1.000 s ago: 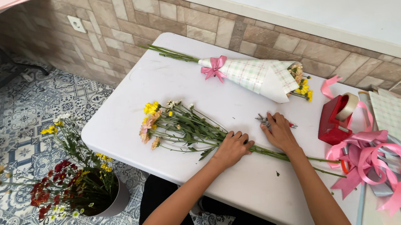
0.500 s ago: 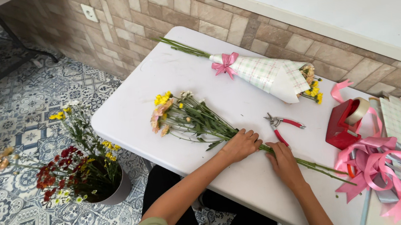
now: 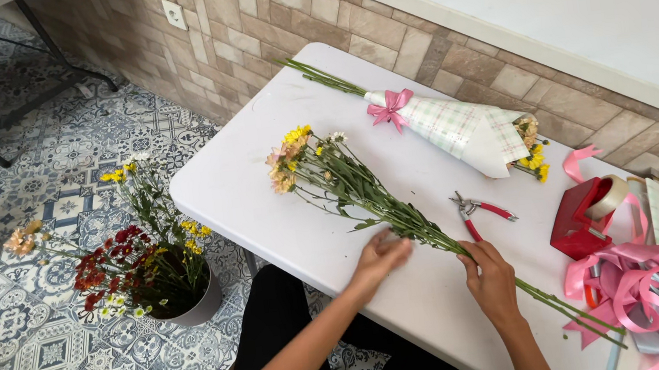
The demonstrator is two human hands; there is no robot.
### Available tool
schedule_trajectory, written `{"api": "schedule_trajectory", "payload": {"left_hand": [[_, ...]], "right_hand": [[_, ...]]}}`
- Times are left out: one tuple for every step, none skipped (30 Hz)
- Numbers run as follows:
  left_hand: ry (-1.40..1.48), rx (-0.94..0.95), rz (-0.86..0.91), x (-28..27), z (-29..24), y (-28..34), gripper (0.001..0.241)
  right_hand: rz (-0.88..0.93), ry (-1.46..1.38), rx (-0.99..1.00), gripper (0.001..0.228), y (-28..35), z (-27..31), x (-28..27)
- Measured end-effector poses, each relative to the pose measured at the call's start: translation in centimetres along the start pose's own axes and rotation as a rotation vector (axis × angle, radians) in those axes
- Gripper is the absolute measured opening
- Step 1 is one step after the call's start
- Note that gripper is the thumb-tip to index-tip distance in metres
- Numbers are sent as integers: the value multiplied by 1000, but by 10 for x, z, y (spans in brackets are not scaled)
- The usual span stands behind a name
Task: The person organizes flowers into a bunch, cuts the stems with shears, and prepares a pink ribbon to tie the bouquet.
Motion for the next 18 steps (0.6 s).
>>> {"api": "schedule_trajectory", "payload": {"left_hand": [[3, -1, -5, -8, 1, -8, 94], [198, 36, 43, -7, -3, -18, 91], [394, 71, 92, -6, -9, -27, 90], [393, 70, 93, -8, -5, -35, 90], [513, 109, 34, -14, -5, -44, 67], [635, 149, -26, -20, -5, -54, 46], [635, 151, -23, -17, -10, -51, 46], [654, 143, -27, -15, -15, -48, 55], [673, 134, -32, -12, -19, -45, 67], [674, 136, -34, -13, -18, -45, 67], [657, 157, -10, -12, -20, -45, 60], [640, 178, 13, -11, -20, -45, 54], [642, 178, 9, -9, -24, -42, 54], [616, 234, 90, -2, -35, -38, 57], [589, 289, 170, 5, -46, -34, 61], [589, 286, 168, 3, -45, -35, 61], [623, 277, 208, 6, -45, -35, 67], [658, 266, 249, 9, -44, -35, 73]], "right_hand": [[5, 0, -2, 21, 5, 0, 2], [-4, -9, -16, 23, 10, 1, 2], [-13, -19, -30, 26, 15, 2, 2], [-14, -18, -29, 26, 20, 3, 3], [-30, -41, -62, 28, 27, 7, 3], [-48, -62, -98, 30, 32, 11, 2], [-50, -61, -99, 30, 37, 9, 6], [-72, -66, -90, 32, 41, 6, 7], [-94, -70, -80, 35, 46, 3, 8], [-91, -71, -82, 35, 49, 5, 9], [-109, -141, -65, 37, 52, 5, 6], [-125, -210, -46, 38, 56, 4, 3], [-121, -210, -48, 38, 58, 4, 3], [-132, -231, -5, 38, 60, 0, 2], [-143, -252, 38, 38, 62, -4, 1], [-141, -251, 41, 38, 61, -4, -2], [-86, -245, 62, 44, 58, -4, 0], [-32, -237, 84, 52, 57, -5, 2]]}}
Point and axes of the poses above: each hand's wrist, its own y-axis away from the middle knuckle, its own x-axis out of the palm, z = x × y, the point moved 10 cm from there along -y, towards the middle knuckle, and after that the axes turned 13 degrees about x, right-handed, at the moved point
